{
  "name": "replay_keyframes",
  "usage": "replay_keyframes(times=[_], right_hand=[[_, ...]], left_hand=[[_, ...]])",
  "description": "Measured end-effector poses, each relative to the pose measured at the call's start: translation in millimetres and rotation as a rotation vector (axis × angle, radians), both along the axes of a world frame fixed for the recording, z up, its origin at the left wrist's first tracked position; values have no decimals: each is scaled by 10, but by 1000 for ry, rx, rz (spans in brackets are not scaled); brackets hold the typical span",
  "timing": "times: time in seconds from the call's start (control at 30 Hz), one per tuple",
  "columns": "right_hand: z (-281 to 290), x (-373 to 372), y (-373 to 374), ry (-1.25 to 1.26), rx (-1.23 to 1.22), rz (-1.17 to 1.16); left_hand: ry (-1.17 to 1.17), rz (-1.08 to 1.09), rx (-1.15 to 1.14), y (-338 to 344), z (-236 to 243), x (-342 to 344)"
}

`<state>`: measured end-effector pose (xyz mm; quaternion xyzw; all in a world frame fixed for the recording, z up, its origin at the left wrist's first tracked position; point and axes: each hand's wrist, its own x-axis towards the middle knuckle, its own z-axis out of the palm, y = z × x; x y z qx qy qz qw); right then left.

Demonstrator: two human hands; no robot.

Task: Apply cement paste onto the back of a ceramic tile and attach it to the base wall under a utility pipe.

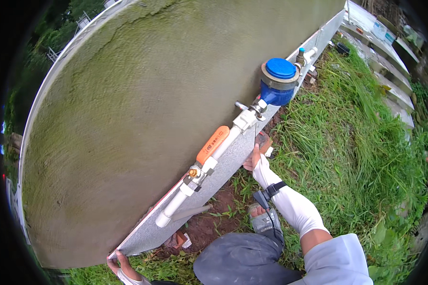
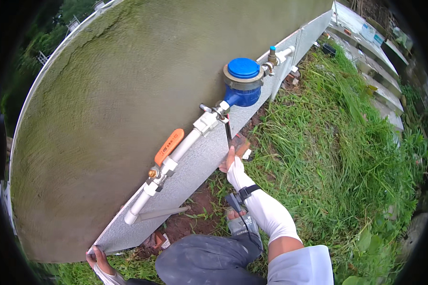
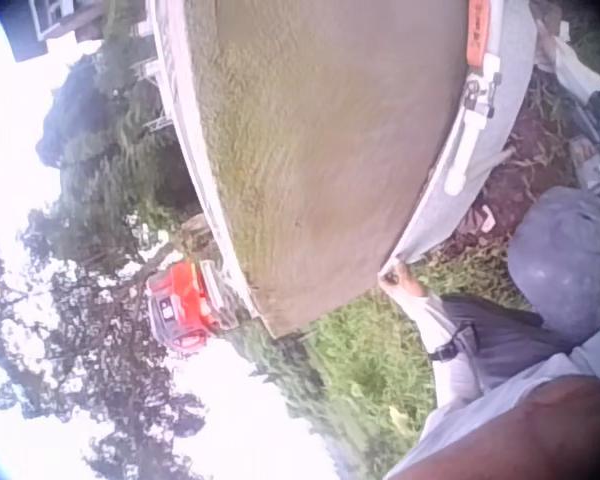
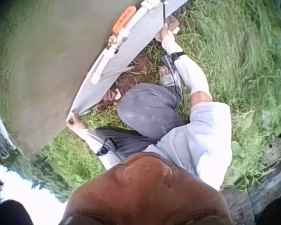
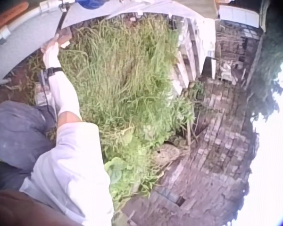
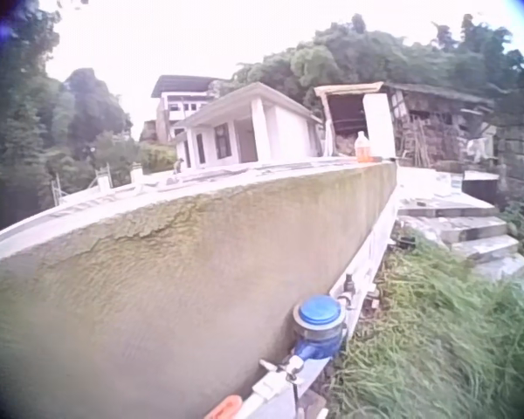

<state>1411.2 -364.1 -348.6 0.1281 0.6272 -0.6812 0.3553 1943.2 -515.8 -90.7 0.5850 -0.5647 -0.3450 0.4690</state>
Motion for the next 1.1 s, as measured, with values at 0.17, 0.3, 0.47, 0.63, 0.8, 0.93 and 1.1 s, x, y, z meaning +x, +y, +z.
replay_keyframes(times=[0.17,0.3,0.47,0.63,0.8,0.93,1.1], right_hand=[[-40,-10,22,-9,-73,-31],[-73,20,24,-29,-158,-111],[-60,53,42,-41,-174,-149],[-52,66,33,-36,-171,-160],[-106,54,27,-49,-150,-136],[-90,67,40,-54,-198,-134],[19,120,67,-72,-234,-126]], left_hand=[[8,54,-39,39,-15,-88],[10,15,-86,172,66,-243],[-79,53,-135,219,78,-279],[595,-17,-11,80,42,-189],[32,115,-196,147,-38,-210],[51,86,-196,131,-34,-233],[25,150,-202,103,-72,-144]])
